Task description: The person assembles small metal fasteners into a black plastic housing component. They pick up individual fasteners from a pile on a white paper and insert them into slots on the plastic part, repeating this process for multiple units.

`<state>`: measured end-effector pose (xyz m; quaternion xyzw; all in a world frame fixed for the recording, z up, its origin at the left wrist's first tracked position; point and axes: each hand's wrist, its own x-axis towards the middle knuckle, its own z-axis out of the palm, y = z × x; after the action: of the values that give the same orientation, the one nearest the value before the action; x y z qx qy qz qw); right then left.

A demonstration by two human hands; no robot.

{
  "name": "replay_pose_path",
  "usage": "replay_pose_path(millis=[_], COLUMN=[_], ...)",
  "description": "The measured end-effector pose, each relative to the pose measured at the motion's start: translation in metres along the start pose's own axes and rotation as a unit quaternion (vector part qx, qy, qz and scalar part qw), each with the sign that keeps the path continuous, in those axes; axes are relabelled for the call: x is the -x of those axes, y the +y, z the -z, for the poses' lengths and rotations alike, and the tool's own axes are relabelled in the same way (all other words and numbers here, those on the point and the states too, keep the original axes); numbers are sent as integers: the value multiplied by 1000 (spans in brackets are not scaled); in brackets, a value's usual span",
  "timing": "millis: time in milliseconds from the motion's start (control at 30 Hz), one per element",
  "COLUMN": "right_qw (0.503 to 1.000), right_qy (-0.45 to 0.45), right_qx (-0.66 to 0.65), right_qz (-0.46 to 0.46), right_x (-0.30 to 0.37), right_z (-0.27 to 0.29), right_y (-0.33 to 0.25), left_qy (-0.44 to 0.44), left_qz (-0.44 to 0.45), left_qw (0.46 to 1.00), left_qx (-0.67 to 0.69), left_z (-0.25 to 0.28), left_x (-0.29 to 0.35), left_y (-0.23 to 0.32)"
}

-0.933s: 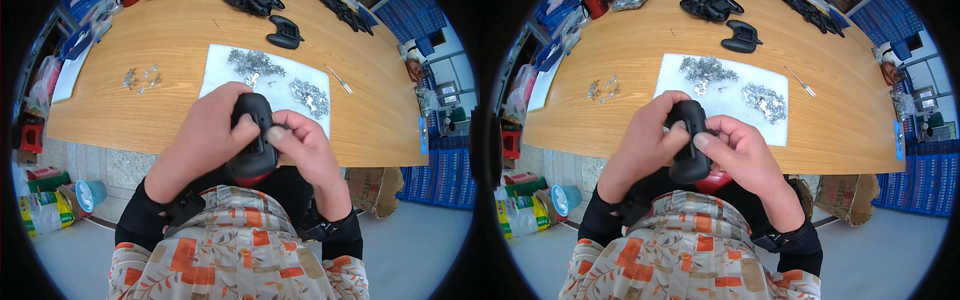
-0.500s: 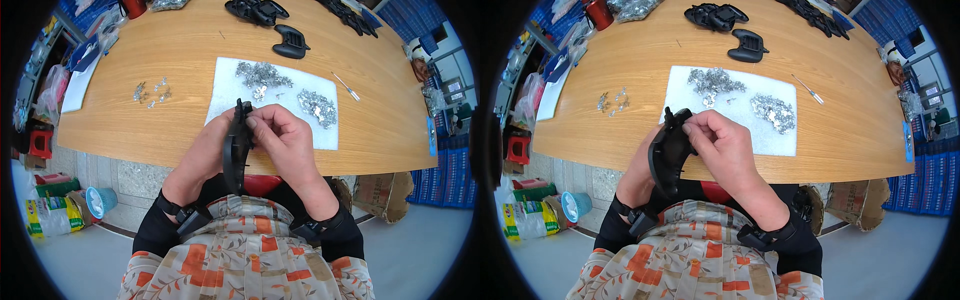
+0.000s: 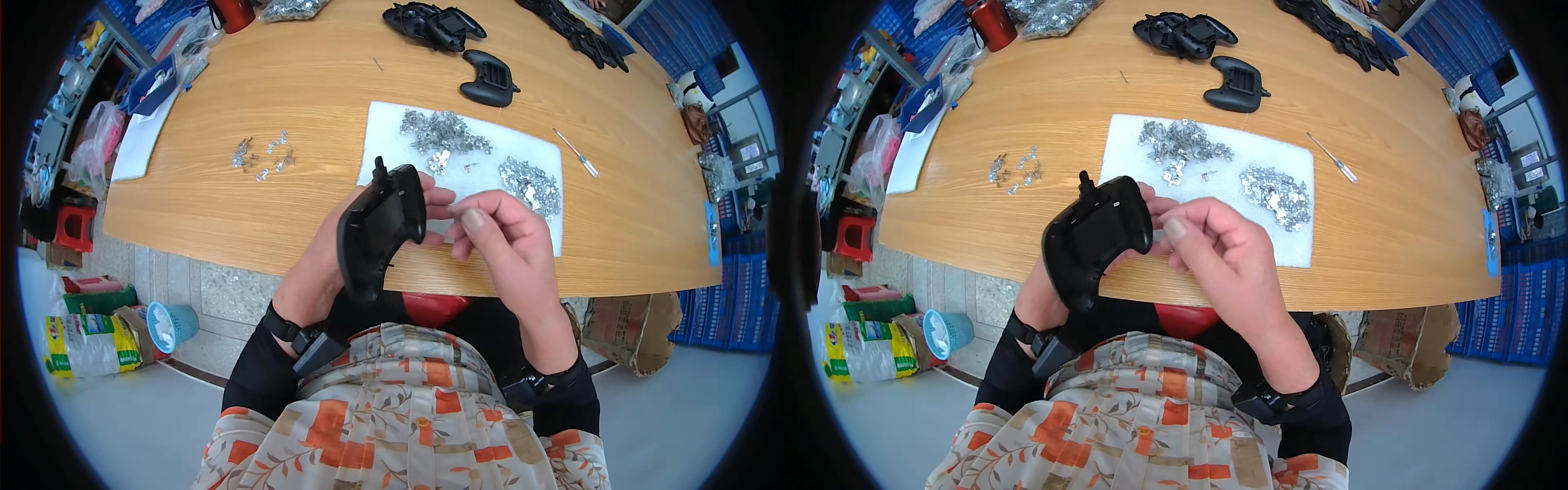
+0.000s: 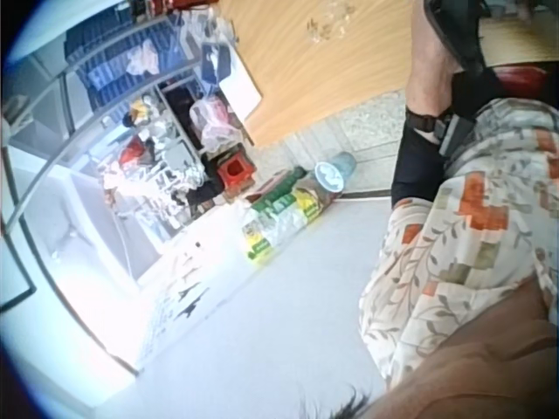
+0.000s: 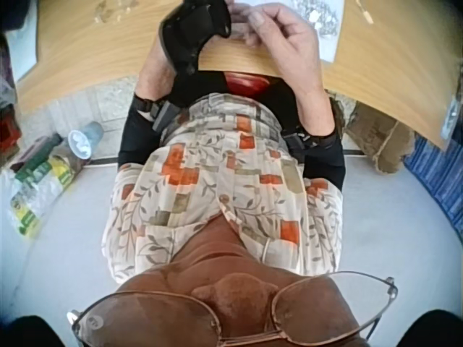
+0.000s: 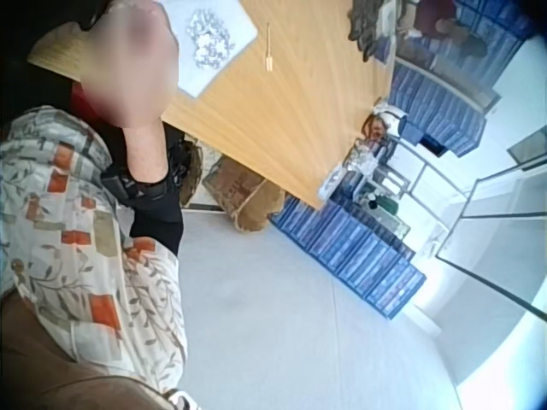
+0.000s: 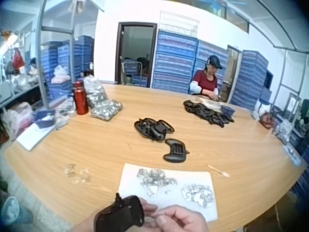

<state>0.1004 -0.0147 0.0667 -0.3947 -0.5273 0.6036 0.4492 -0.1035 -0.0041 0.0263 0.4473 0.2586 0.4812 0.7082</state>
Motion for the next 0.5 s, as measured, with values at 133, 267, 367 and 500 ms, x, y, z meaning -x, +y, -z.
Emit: replay_pose_path(millis=[133, 267, 367, 500], right_qw=[998, 999, 996, 986], right_qy=[-52, 35, 89, 109], right_qx=[38, 24, -12, 117], right_qz=[19, -1, 16, 56], right_x=[20, 11, -3, -11], right_z=[4, 4, -6, -18], right_y=[-3, 7, 12, 25], left_qy=[27, 19, 4, 4], left_qz=[78, 41, 6, 14], left_qw=[993, 997, 987, 983], left_qx=[78, 60, -161, -182], left_z=[10, -8, -15, -22], left_x=[-15, -10, -11, -4], left_y=[-1, 3, 2, 1])
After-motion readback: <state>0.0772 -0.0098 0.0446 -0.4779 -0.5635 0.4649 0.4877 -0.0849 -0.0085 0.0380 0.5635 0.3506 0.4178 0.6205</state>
